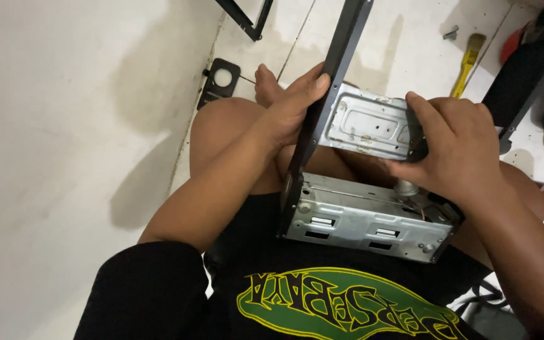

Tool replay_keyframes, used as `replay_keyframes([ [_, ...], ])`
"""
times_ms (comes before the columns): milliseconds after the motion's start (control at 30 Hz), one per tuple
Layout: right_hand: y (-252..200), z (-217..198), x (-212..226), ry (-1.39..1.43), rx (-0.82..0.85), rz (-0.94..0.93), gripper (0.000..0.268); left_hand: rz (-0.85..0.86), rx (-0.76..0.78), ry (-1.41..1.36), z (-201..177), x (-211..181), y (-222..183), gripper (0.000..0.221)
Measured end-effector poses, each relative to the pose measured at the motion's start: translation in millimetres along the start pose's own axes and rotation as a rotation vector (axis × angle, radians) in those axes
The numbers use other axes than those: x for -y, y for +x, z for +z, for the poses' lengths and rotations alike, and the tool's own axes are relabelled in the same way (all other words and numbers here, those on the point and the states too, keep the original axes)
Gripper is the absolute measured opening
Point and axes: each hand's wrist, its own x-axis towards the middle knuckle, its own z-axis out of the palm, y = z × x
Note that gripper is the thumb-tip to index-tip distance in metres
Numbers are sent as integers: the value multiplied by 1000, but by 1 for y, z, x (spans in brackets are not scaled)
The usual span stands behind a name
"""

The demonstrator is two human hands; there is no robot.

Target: Repairing a portable gas stove by disassembling the internal metal frame using a screwdriver.

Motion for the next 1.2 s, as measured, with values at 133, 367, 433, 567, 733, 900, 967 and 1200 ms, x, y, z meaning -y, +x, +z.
replay_keyframes([
  [133,-1,4,1,-5,-68,-12,94,74,96,48,6,-5,-1,60],
  [367,-2,4,3,-2,-85,-6,92,135,113,31,6,-2,0,49],
  [433,1,1,3,16,-52,6,94,157,161,40,4,3,4,45],
  [567,6,-3,4,40,-4,28,95,275,112,211,6,6,9,61],
  [733,9,-5,6,83,-33,40,89,449,-135,751,15,-11,2,75],
  [900,13,-2,2,123,-36,52,88,716,-61,1701,84,-54,-13,110],
  [967,12,2,0,165,-83,27,82,585,365,2078,120,-62,-13,124],
  [1200,0,-7,-16,289,-43,27,82,661,410,2120,105,-31,17,115],
])
